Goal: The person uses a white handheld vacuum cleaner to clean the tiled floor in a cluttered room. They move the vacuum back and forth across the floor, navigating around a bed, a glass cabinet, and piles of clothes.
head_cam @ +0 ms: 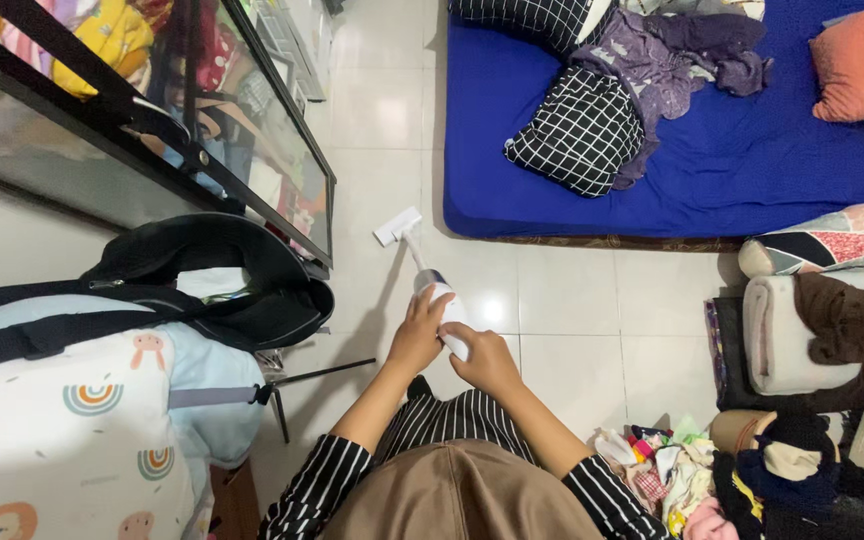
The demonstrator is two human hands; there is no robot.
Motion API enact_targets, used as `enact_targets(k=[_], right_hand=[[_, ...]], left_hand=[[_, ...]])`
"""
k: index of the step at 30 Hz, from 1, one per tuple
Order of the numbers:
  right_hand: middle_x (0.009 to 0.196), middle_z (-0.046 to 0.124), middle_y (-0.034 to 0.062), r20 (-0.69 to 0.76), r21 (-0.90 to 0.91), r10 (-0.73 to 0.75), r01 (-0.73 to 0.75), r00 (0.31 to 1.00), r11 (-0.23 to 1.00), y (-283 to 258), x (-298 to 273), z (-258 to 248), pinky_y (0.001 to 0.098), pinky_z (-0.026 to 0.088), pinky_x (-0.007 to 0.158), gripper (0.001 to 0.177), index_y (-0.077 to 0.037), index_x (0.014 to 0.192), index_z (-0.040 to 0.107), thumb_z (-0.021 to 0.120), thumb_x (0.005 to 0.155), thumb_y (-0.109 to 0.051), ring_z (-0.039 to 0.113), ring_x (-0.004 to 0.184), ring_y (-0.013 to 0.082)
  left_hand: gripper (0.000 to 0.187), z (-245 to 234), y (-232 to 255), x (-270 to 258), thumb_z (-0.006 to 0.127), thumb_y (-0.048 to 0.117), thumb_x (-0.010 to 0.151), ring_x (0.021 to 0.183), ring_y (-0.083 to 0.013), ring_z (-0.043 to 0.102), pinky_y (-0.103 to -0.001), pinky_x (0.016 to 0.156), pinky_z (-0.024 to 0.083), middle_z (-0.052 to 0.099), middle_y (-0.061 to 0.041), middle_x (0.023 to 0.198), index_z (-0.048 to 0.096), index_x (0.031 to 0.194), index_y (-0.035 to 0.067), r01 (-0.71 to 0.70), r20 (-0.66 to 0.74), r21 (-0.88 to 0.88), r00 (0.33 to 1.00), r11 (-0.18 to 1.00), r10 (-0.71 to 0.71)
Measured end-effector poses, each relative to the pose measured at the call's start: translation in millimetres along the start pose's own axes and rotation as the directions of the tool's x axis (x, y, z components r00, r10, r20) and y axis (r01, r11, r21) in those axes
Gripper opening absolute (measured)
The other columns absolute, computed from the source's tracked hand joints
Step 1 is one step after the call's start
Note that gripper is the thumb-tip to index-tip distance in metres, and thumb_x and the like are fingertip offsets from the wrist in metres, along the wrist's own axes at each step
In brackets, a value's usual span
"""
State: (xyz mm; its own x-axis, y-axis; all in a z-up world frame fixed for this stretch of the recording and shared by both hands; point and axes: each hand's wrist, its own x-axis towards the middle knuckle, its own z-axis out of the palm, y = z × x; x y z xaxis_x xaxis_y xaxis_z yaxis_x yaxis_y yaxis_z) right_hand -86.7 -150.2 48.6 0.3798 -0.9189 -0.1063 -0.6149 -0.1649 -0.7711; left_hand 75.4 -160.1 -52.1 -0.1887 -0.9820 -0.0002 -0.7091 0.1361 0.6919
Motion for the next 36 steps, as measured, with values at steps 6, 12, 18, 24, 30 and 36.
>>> enact_targets(k=[6, 12, 18, 24, 30, 36], right_hand=[[0.071, 0.071, 0.0174, 0.122, -0.050, -0.009, 0.015, 0.992, 0.999, -4.1, -14.1, -55.7, 0.0425, 0.056, 0.065, 0.048, -0.019, 0.116, 0.073, 0.072, 0.069, -0.009, 0.069, 0.062, 0.0335], [0.077, 0.074, 0.0158, 0.119, -0.026, -0.069, 0.073, 0.990, 0.997, 18.4, -34.5, -119.2, 0.0409, 0.056, 0.063, 0.045, -0.019, 0.108, 0.077, 0.072, 0.065, -0.006, 0.069, 0.061, 0.0338], [0.066, 0.068, 0.0178, 0.243, -0.083, -0.102, 0.126, 0.965, 0.989, 64.7, -11.9, -119.8, 0.0426, 0.056, 0.064, 0.046, -0.021, 0.110, 0.077, 0.073, 0.066, -0.009, 0.068, 0.061, 0.0339], [0.066, 0.067, 0.0173, 0.374, -0.032, -0.210, 0.239, 0.903, 0.970, 110.5, 14.1, -86.9, 0.0432, 0.055, 0.066, 0.051, -0.023, 0.117, 0.074, 0.073, 0.068, -0.009, 0.066, 0.060, 0.0348], [0.080, 0.075, 0.0118, 0.435, 0.068, -0.302, 0.304, 0.849, 0.950, 130.5, 6.4, -119.6, 0.0418, 0.056, 0.065, 0.046, -0.022, 0.114, 0.073, 0.070, 0.070, -0.008, 0.068, 0.059, 0.0322], [0.077, 0.073, 0.0159, 0.474, -0.053, -0.219, 0.276, 0.853, 0.960, 144.5, -9.6, -223.2, 0.0411, 0.057, 0.067, 0.048, -0.022, 0.115, 0.074, 0.073, 0.069, -0.009, 0.070, 0.062, 0.0334]], left_hand=[[0.059, -21.6, 45.4, 7.3, 0.075, 0.022, 0.081, 0.126, -0.0409, 0.053, -0.051, 0.105, 0.049, 0.052, -0.014, 0.143, 0.055, 0.136, 0.021, 0.074, 0.201, 0.092, 0.975, 0.993, -0.092], [0.065, 4.7, 93.3, 19.4, 0.083, 0.030, 0.075, 0.133, -0.0468, 0.047, -0.053, 0.104, 0.047, 0.047, -0.024, 0.140, 0.054, 0.130, 0.009, -0.095, 0.125, -0.101, 0.986, 0.990, 0.107], [0.074, 56.5, 72.7, 26.1, 0.086, 0.027, 0.073, 0.135, -0.0486, 0.041, -0.053, 0.108, 0.042, 0.044, -0.026, 0.144, 0.052, 0.134, 0.004, -0.067, -0.043, -0.031, 0.997, 0.997, 0.066], [0.074, 100.2, 33.5, 31.7, 0.085, 0.023, 0.068, 0.138, -0.0453, 0.042, -0.050, 0.113, 0.042, 0.047, -0.024, 0.142, 0.050, 0.131, 0.002, 0.084, -0.100, 0.129, 0.992, 0.988, -0.071], [0.072, 118.3, 75.7, 29.6, 0.084, 0.023, 0.071, 0.137, -0.0459, 0.041, -0.050, 0.109, 0.043, 0.047, -0.024, 0.140, 0.049, 0.130, 0.003, 0.192, -0.128, 0.128, 0.976, 0.973, -0.176], [0.064, 127.9, 181.0, 63.5, 0.080, 0.030, 0.081, 0.134, -0.0446, 0.047, -0.051, 0.104, 0.048, 0.051, -0.023, 0.138, 0.046, 0.130, 0.005, 0.294, 0.027, 0.028, 0.955, 0.956, -0.294]])
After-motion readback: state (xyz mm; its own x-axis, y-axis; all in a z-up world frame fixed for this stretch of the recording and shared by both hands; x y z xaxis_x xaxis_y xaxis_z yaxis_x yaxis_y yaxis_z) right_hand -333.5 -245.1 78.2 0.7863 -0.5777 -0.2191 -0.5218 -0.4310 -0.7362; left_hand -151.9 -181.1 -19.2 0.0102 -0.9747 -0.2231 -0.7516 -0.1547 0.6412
